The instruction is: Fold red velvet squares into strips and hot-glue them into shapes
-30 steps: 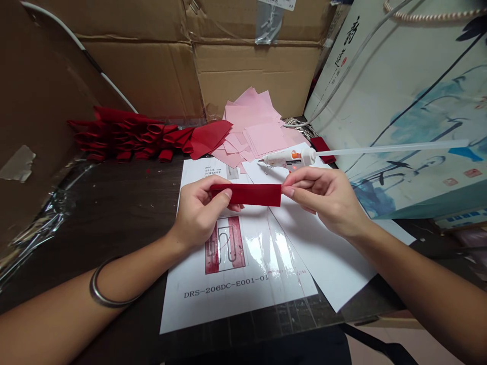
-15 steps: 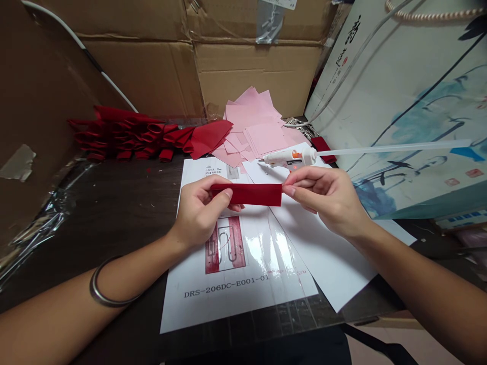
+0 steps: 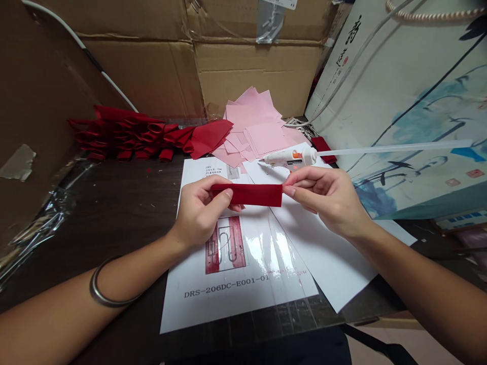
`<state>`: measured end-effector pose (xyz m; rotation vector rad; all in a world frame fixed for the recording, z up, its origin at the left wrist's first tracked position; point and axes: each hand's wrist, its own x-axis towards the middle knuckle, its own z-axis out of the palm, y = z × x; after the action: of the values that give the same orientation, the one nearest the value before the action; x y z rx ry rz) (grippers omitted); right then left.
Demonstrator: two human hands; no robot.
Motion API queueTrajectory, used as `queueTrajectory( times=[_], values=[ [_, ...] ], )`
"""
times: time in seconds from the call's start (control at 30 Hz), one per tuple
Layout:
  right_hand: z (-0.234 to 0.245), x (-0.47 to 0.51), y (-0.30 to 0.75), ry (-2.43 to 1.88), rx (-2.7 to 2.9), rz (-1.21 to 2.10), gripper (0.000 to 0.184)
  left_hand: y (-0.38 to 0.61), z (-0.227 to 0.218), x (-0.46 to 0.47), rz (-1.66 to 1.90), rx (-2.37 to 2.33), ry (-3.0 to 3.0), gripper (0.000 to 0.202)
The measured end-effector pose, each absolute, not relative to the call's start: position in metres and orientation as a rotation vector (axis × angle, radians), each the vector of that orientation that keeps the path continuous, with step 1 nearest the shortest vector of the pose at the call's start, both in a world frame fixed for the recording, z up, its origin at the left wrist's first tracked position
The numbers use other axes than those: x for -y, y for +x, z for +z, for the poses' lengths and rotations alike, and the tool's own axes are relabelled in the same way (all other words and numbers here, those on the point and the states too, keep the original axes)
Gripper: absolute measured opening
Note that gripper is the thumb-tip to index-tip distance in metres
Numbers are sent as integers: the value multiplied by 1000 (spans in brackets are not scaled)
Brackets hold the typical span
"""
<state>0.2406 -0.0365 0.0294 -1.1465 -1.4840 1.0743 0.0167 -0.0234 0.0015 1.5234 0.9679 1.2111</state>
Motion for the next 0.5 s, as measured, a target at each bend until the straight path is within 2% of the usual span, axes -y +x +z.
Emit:
queueTrajectory(
  times=[0.5],
  values=[
    [28,37,244,-1163,1534,1053,5,17,2,24,1215,-947,1521,9]
  ],
)
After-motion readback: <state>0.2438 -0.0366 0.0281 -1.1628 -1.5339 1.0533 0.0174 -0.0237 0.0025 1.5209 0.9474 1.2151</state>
